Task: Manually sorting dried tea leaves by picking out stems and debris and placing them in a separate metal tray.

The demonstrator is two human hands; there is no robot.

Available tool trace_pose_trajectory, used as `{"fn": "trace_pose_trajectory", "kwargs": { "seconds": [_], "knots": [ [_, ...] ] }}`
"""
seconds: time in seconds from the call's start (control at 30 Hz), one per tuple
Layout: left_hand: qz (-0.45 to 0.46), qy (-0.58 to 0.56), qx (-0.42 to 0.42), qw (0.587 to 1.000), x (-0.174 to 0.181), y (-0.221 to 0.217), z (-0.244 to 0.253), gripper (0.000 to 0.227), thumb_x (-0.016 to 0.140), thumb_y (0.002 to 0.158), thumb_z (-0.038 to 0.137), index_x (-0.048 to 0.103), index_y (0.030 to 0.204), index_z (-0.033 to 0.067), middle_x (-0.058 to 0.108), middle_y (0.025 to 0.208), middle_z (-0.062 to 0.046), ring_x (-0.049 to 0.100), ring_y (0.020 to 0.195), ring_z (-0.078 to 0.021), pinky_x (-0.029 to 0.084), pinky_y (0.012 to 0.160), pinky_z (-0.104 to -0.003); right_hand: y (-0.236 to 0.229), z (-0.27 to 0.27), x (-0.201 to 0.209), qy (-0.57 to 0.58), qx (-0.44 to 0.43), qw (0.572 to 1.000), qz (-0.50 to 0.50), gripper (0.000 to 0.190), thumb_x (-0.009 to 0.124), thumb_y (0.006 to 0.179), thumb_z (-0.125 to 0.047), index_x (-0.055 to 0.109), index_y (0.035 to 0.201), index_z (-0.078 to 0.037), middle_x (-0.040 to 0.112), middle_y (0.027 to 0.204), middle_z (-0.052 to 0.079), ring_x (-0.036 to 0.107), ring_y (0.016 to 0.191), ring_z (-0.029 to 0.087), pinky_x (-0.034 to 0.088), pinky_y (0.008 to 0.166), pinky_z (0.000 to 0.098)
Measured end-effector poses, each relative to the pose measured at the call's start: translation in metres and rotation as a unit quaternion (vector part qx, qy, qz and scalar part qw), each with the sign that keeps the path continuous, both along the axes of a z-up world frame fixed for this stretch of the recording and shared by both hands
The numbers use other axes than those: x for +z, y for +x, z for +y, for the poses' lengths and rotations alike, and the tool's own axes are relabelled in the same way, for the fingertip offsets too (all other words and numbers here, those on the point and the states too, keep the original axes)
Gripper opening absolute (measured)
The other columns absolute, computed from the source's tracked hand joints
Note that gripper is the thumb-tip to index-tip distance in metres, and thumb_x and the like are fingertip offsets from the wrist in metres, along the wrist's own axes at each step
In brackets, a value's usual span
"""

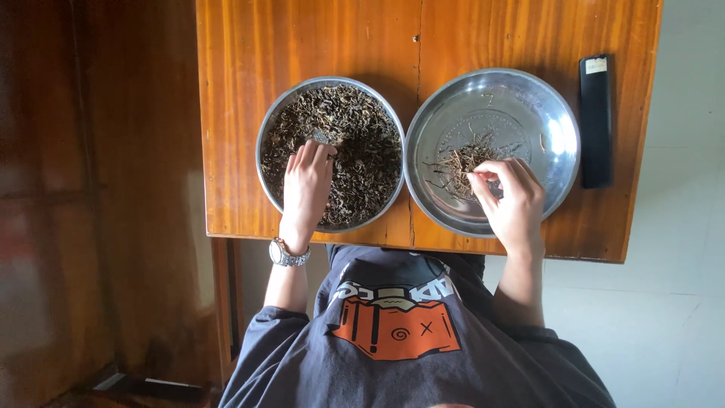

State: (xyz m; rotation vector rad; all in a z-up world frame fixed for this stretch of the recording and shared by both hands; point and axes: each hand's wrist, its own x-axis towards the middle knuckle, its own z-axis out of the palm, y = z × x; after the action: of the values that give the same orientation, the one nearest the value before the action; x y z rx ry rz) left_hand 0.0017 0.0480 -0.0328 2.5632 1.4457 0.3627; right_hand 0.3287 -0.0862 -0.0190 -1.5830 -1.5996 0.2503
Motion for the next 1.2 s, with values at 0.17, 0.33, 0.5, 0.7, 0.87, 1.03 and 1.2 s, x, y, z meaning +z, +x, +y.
{"fn": "trace_pose_trajectory", "kwargs": {
  "seconds": [0.17,0.33,0.5,0.7,0.87,1.03,1.2],
  "knots": [
    [-0.051,0.008,0.012,0.999,0.01,-0.007,-0.006,0.004,0.064,0.101,0.018,0.066,0.104,0.0154,0.063,0.093,-0.002,0.068,0.087,-0.0201,0.05,0.073,-0.032,-0.019,0.008,0.01,-0.004,0.02,1.0,-0.006,0.008,0.08,0.096,-0.001,0.072,0.098,-0.003,0.068,0.08,0.01,0.067,0.075,0.025,0.055,0.062,0.0325],
    [-0.102,0.021,-0.004,0.995,0.014,-0.018,-0.008,0.004,0.065,0.102,0.016,0.067,0.104,0.0129,0.064,0.087,-0.003,0.068,0.081,-0.0206,0.049,0.072,-0.032,-0.042,0.018,0.001,-0.002,0.039,0.999,-0.021,0.007,0.078,0.095,-0.001,0.072,0.098,-0.003,0.068,0.08,0.011,0.068,0.074,0.025,0.057,0.063,0.0335],
    [-0.136,0.018,-0.008,0.99,0.005,-0.025,-0.015,0.004,0.064,0.103,0.017,0.066,0.103,0.0131,0.065,0.083,-0.002,0.067,0.077,-0.0192,0.05,0.07,-0.032,-0.076,0.029,-0.003,-0.01,0.053,0.997,-0.047,0.009,0.08,0.092,-0.003,0.073,0.096,-0.006,0.069,0.079,0.009,0.068,0.072,0.024,0.058,0.061,0.0338],
    [-0.175,0.009,-0.045,0.984,0.013,-0.024,-0.019,0.003,0.066,0.098,0.006,0.065,0.1,0.0073,0.062,0.095,-0.007,0.067,0.085,-0.0235,0.053,0.073,-0.034,-0.116,0.044,-0.003,-0.056,0.125,0.989,-0.051,0.006,0.075,0.094,-0.009,0.072,0.099,-0.005,0.07,0.082,0.012,0.069,0.075,0.024,0.058,0.068,0.0351],
    [-0.18,-0.01,-0.066,0.981,0.011,-0.021,-0.026,0.006,0.071,0.093,0.001,0.069,0.099,0.0034,0.06,0.095,-0.01,0.066,0.085,-0.024,0.057,0.076,-0.036,-0.141,0.061,0.017,-0.055,0.169,0.984,-0.028,0.017,0.073,0.097,-0.019,0.071,0.101,-0.003,0.07,0.082,0.015,0.069,0.075,0.026,0.059,0.068,0.0382],
    [-0.213,-0.021,-0.096,0.972,0.007,-0.017,-0.034,0.016,0.072,0.09,-0.005,0.068,0.104,0.0024,0.059,0.099,-0.01,0.068,0.087,-0.0275,0.061,0.075,-0.038,-0.158,0.068,-0.011,-0.072,0.161,0.982,-0.073,0.03,0.075,0.097,-0.033,0.071,0.097,-0.003,0.07,0.083,0.013,0.07,0.074,0.023,0.059,0.066,0.0337],
    [-0.217,-0.028,-0.097,0.971,0.01,-0.016,-0.039,0.022,0.071,0.089,-0.009,0.067,0.108,0.0001,0.059,0.099,-0.011,0.07,0.088,-0.0268,0.062,0.075,-0.037,-0.161,0.07,-0.018,-0.088,0.152,0.981,-0.077,0.032,0.074,0.098,-0.034,0.07,0.097,-0.003,0.071,0.083,0.013,0.071,0.075,0.023,0.059,0.065,0.0342]
  ]
}}
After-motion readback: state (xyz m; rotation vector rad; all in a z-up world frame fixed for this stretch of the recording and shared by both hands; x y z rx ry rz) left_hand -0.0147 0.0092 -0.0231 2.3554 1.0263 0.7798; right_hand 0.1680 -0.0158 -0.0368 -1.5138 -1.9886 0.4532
